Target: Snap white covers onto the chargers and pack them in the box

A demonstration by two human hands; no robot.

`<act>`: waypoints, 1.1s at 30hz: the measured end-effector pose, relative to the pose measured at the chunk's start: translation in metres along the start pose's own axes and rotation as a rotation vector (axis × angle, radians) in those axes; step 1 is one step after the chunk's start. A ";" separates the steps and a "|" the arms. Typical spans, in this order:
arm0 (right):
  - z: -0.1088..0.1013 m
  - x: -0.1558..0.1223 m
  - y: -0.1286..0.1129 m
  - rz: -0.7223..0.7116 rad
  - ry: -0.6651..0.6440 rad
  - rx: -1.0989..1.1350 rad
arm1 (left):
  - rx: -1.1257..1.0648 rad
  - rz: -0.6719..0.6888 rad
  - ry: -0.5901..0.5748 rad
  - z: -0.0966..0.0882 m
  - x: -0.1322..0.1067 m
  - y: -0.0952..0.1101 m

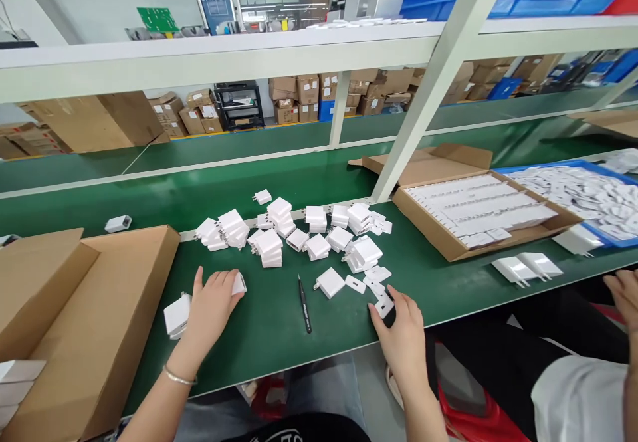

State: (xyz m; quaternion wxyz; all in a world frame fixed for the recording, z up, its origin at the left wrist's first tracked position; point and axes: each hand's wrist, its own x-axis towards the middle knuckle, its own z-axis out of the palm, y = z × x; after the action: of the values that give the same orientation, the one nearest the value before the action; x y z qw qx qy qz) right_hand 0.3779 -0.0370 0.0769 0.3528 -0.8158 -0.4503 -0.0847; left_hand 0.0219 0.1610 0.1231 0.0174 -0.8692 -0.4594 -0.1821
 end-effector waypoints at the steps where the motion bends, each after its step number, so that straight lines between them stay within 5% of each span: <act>1: -0.003 -0.001 0.000 0.020 -0.016 0.024 | -0.096 -0.002 -0.005 -0.002 -0.002 0.002; 5: -0.020 -0.008 -0.013 0.079 0.022 0.071 | -0.659 -0.110 -0.081 -0.019 -0.023 0.020; 9: -0.026 -0.021 -0.052 -0.071 0.053 0.222 | -1.100 -0.159 -0.081 -0.031 -0.051 0.044; 16: 0.028 -0.050 -0.156 -0.565 -0.458 0.487 | -1.730 -0.313 -0.048 -0.030 -0.081 0.074; 22: 0.059 -0.040 -0.183 -0.596 -0.573 0.487 | -1.445 -0.232 0.066 -0.044 -0.088 0.081; 29: 0.064 -0.020 -0.171 -0.521 -0.359 0.346 | -1.393 -0.254 0.064 -0.051 -0.090 0.081; 33: 0.059 -0.015 -0.173 -0.622 -0.544 0.289 | -1.425 -0.262 0.108 -0.041 -0.088 0.076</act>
State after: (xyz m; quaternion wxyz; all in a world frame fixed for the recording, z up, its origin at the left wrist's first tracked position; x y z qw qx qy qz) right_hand 0.2206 0.0515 0.1129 0.2896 -0.5760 -0.7585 0.0950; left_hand 0.0260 0.0391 0.1430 -0.5524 -0.5972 -0.3281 -0.4802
